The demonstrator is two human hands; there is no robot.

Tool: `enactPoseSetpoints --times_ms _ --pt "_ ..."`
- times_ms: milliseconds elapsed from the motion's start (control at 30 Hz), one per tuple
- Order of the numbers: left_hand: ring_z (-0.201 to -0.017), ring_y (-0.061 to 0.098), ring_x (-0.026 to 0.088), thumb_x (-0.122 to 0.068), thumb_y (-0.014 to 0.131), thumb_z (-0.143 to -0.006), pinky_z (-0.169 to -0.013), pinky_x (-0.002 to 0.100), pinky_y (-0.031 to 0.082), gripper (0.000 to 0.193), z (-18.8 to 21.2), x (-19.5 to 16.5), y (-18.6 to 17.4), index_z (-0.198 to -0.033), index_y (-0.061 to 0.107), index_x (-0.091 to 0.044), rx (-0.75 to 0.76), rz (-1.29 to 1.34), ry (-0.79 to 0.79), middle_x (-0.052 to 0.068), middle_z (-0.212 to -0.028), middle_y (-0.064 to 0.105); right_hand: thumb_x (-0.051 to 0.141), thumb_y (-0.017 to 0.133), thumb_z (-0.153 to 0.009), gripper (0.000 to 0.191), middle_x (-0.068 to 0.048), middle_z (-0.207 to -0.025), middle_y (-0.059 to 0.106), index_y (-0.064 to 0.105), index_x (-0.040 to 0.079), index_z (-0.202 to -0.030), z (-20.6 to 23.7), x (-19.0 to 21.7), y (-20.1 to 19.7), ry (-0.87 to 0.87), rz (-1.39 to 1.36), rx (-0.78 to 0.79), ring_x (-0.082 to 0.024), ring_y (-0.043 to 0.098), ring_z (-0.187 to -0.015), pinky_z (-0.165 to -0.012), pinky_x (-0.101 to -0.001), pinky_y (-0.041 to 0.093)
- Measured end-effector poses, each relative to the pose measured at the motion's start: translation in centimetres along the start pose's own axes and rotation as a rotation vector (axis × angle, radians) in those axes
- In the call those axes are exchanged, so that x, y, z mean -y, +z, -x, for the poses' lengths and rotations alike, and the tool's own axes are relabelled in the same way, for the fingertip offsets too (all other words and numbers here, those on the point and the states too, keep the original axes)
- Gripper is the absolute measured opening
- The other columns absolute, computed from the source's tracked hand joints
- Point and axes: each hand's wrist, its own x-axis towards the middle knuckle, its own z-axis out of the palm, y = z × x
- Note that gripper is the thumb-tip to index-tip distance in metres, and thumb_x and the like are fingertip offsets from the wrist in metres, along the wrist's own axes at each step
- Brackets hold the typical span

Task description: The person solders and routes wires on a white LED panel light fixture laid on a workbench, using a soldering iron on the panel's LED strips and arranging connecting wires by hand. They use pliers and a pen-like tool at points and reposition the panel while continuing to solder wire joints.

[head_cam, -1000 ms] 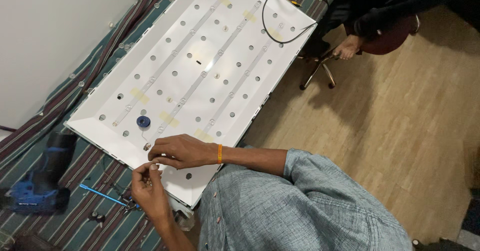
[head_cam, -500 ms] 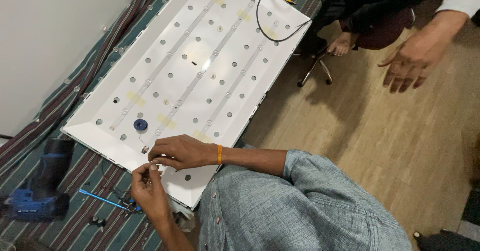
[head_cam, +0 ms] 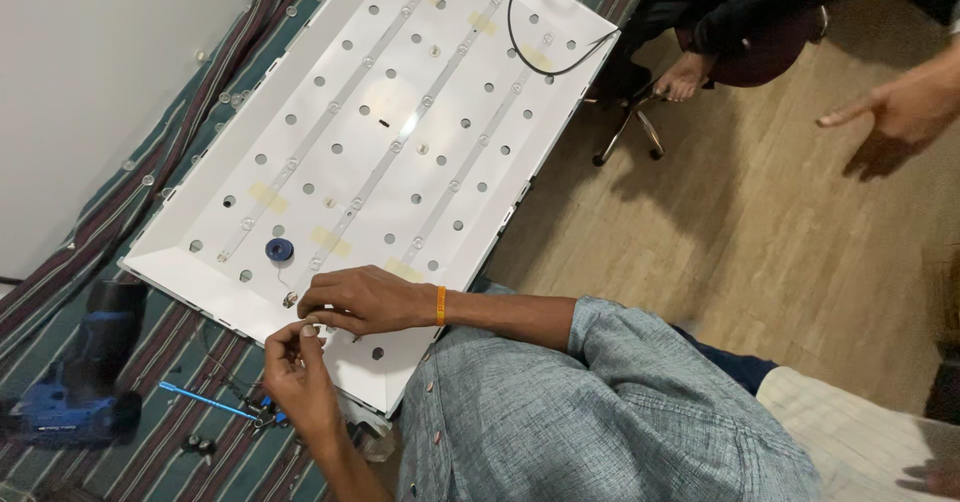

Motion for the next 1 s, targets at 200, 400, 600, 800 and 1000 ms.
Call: enactPoseSetpoints --times_ms 200,400,600,800,1000 --pt "-0.086 0.061 0.010 -0.010 0.062 -0.105 -0.079 0.027 0.054 0.015 0.12 0.31 -0.26 -0.111 0.062 0.004 -0.002 0.016 0.005 0.007 -0.102 0.068 0.023 0.060 -0.103 0.016 -0.004 -0.106 0.068 0.066 0.011 -0.113 -0.23 0.25 0.12 0.002 0.001 0.005 -0.021 0.070 -0.087 -0.074 -0.0371 0.055" --pt "-0.089 0.061 0.011 -0.009 0.061 -0.105 -0.081 0.027 0.053 0.016 0.16 0.31 -0.59 -0.113 0.061 0.004 0.001 0.087 0.026 0.008 -0.105 0.068 0.023 0.060 -0.104 0.016 -0.004 -0.105 0.068 0.066 0.011 -0.113 -0.45 0.21 0.46 -0.032 0.018 0.009 -0.022 0.069 -0.088 -0.074 -0.0375 0.055" --pt "-0.088 0.061 0.011 -0.010 0.062 -0.105 -0.079 0.027 0.052 0.015 0.36 -0.15 -0.51 -0.112 0.062 0.003 -0.019 0.057 -0.031 0.007 -0.103 0.067 0.023 0.060 -0.103 0.016 -0.004 -0.109 0.068 0.066 0.011 -0.113 -0.65 0.29 0.44 -0.044 0.002 0.000 -0.021 0.070 -0.088 -0.074 -0.0364 0.056" --pt "-0.086 0.059 0.010 -0.011 0.063 -0.106 -0.080 0.026 0.052 0.016 -0.23 -0.37 -0.22 -0.112 0.062 0.004 0.012 0.076 -0.008 0.006 -0.101 0.066 0.023 0.060 -0.104 0.017 -0.003 -0.108 0.068 0.066 0.011 -0.113 -0.58 0.36 -0.13 -0.003 -0.014 0.008 -0.021 0.070 -0.087 -0.074 -0.0360 0.055" --pt "-0.084 0.059 0.010 -0.010 0.064 -0.104 -0.079 0.026 0.054 0.014 -0.16 -0.10 -0.21 -0.110 0.064 0.003 -0.014 0.022 -0.028 0.006 -0.099 0.066 0.023 0.060 -0.103 0.017 -0.003 -0.106 0.068 0.066 0.011 -0.113 -0.48 0.51 -0.06 0.015 -0.025 0.012 -0.020 0.069 -0.084 -0.073 -0.0355 0.055"
